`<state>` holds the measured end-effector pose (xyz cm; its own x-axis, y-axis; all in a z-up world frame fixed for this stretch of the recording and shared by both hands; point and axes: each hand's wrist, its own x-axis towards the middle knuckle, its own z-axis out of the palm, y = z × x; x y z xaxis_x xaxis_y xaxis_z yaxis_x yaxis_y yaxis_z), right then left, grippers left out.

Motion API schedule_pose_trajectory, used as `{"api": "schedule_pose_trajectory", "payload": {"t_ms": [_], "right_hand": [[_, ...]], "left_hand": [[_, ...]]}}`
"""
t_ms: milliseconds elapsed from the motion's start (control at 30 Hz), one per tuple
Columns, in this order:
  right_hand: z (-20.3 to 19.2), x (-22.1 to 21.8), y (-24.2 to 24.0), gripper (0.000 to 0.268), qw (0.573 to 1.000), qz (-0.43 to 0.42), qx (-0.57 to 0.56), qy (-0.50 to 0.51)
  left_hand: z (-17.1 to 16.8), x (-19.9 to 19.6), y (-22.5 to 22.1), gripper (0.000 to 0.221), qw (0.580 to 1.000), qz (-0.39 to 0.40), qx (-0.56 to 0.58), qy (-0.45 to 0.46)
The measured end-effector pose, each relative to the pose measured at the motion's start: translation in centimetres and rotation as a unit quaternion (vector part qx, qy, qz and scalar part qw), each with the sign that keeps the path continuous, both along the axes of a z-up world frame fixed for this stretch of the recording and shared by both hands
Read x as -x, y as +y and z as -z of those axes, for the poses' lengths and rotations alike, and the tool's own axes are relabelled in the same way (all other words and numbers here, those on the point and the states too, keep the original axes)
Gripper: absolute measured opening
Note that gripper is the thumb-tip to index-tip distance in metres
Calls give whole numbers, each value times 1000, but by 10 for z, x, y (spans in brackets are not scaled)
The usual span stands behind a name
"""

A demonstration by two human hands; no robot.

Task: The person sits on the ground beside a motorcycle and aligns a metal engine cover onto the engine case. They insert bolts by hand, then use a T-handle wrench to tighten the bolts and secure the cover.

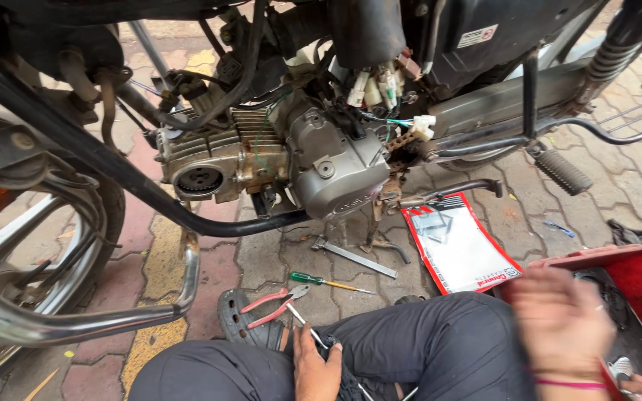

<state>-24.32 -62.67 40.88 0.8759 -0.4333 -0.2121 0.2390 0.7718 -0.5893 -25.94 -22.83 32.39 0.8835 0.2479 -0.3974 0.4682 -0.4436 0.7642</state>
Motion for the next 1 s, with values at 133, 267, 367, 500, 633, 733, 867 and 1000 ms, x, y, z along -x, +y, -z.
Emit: {"api": "schedule_pose_trajectory", "payload": {"t_ms": [133,267,367,500,633,733,867,1000], "right_hand": [[72,39,-166,50,987,157,-24,-16],[165,74,-273,45,961,246,-124,5],[138,69,-227,48,962,239,-130,23],[113,62,-182,52,962,230,-142,29],[111,57,-160,54,967,207,-148,34],[110,59,-157,53,962,217,-160,41],[112,66,-172,52,942,259,-206,63],[156,72,-223,44,945,261,-195,34]], "left_hand": [[-13,-2,2,89,997,-6,7,82],[-17,-1,4,88,997,-16,11,75],[-16,-2,3,87,998,-9,9,69],[-23,-3,4,87,996,-10,17,90],[-16,-2,8,89,996,-12,16,86],[-18,-3,8,89,996,-5,14,84],[-27,-5,8,89,992,8,14,123],[-21,-4,7,89,995,6,11,98]]}}
